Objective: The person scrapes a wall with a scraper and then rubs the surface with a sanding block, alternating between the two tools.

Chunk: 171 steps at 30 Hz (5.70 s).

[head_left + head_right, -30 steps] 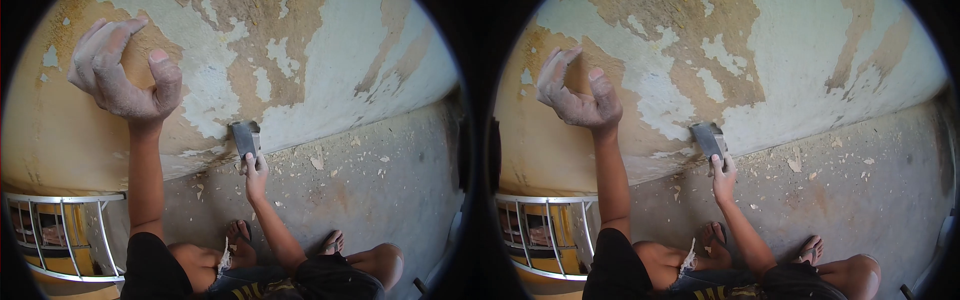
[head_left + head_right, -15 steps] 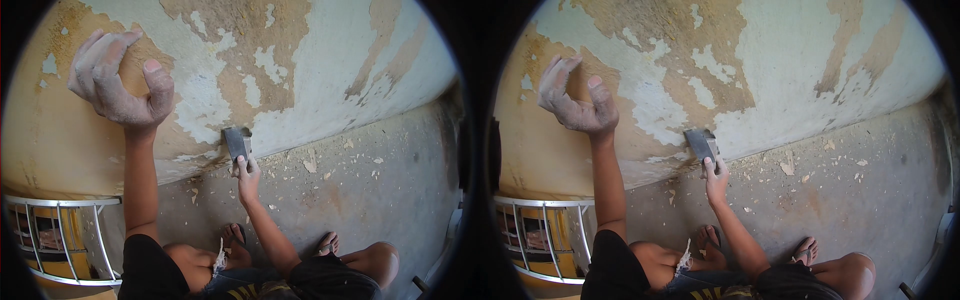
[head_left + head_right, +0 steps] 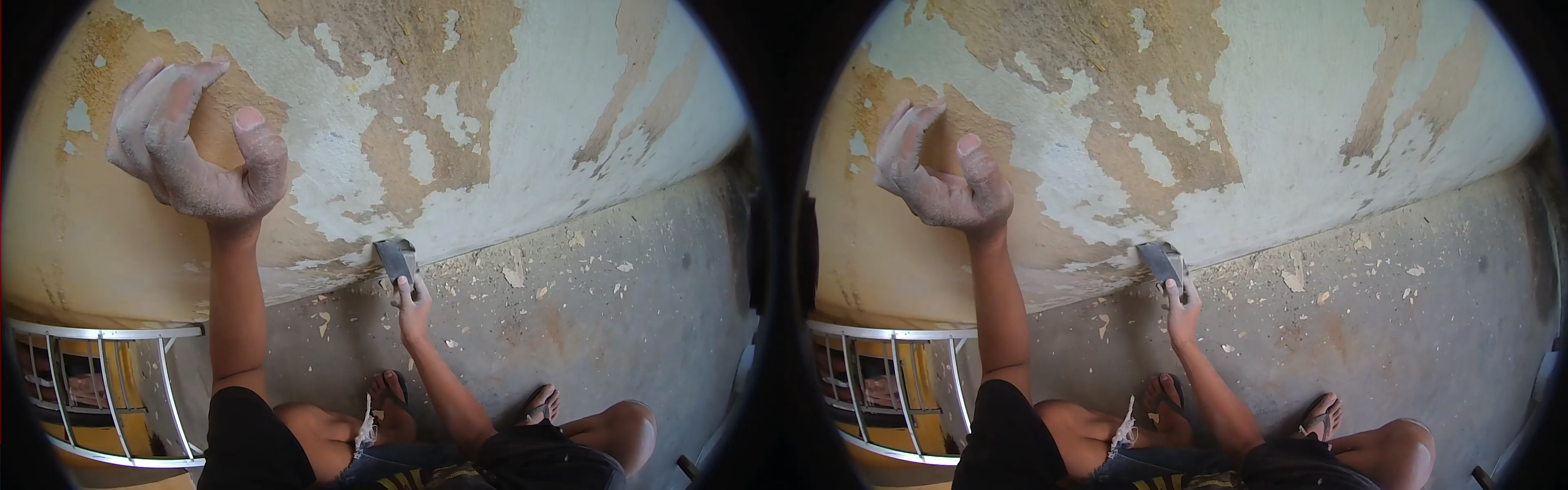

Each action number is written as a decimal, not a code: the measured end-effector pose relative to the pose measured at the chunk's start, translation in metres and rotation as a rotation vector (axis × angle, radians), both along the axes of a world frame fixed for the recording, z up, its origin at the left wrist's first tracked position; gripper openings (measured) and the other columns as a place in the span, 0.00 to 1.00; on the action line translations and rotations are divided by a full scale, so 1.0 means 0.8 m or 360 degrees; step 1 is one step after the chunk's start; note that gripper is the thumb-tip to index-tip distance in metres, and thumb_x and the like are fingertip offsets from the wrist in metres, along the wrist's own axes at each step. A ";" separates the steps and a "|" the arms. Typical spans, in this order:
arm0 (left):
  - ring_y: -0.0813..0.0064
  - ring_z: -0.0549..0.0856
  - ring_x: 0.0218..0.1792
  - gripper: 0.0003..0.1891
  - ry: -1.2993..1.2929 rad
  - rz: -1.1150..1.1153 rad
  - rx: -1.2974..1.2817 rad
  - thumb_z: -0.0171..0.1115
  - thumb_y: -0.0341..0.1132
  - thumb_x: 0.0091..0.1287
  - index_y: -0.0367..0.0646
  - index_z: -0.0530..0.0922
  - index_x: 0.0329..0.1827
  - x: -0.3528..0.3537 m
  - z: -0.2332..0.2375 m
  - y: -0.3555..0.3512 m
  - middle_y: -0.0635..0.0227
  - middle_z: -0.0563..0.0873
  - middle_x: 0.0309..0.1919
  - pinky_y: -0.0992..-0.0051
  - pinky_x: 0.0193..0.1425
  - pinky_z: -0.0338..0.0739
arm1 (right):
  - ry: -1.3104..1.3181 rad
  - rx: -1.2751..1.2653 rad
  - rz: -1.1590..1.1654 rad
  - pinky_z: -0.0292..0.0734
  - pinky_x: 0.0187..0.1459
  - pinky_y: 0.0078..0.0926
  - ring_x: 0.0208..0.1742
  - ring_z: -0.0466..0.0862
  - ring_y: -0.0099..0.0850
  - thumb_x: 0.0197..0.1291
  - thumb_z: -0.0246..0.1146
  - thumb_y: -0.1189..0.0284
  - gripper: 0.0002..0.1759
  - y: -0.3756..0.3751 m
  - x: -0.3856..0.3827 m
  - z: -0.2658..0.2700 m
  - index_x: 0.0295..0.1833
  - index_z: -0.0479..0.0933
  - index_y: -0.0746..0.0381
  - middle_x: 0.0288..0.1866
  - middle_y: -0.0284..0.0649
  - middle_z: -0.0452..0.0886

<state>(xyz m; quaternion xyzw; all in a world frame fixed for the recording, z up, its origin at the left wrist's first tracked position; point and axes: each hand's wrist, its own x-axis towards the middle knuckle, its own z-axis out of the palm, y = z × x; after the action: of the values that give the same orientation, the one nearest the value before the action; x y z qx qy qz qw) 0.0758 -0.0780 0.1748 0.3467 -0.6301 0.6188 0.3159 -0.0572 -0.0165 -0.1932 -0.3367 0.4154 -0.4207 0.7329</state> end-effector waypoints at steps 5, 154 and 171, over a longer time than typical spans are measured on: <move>0.59 0.76 0.59 0.17 -0.0027 0.0137 0.0125 0.59 0.36 0.67 0.36 0.76 0.55 0.001 -0.002 0.016 0.63 0.81 0.49 0.60 0.66 0.70 | -0.0052 -0.0043 0.0058 0.77 0.33 0.19 0.35 0.75 0.16 0.73 0.62 0.59 0.18 -0.016 -0.006 0.027 0.55 0.79 0.63 0.37 0.28 0.78; 0.64 0.78 0.49 0.16 -0.0073 0.0090 -0.0036 0.59 0.41 0.61 0.43 0.80 0.49 0.000 0.004 0.002 0.68 0.85 0.42 0.58 0.62 0.74 | 0.0191 0.0157 -0.0032 0.84 0.28 0.23 0.32 0.77 0.18 0.71 0.64 0.60 0.20 0.056 0.020 -0.029 0.54 0.78 0.67 0.34 0.33 0.77; 0.60 0.78 0.50 0.16 -0.0034 0.0020 -0.0062 0.59 0.40 0.62 0.43 0.80 0.49 0.000 0.000 0.002 0.68 0.84 0.44 0.58 0.62 0.73 | -0.0093 0.0028 0.0012 0.85 0.27 0.22 0.31 0.76 0.18 0.71 0.64 0.59 0.20 0.050 0.033 0.027 0.56 0.78 0.65 0.33 0.32 0.76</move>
<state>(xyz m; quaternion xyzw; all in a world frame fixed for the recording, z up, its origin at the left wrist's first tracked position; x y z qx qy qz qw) 0.0761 -0.0761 0.1747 0.3378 -0.6191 0.6365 0.3122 -0.0307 0.0237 -0.1718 -0.3192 0.3962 -0.4239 0.7493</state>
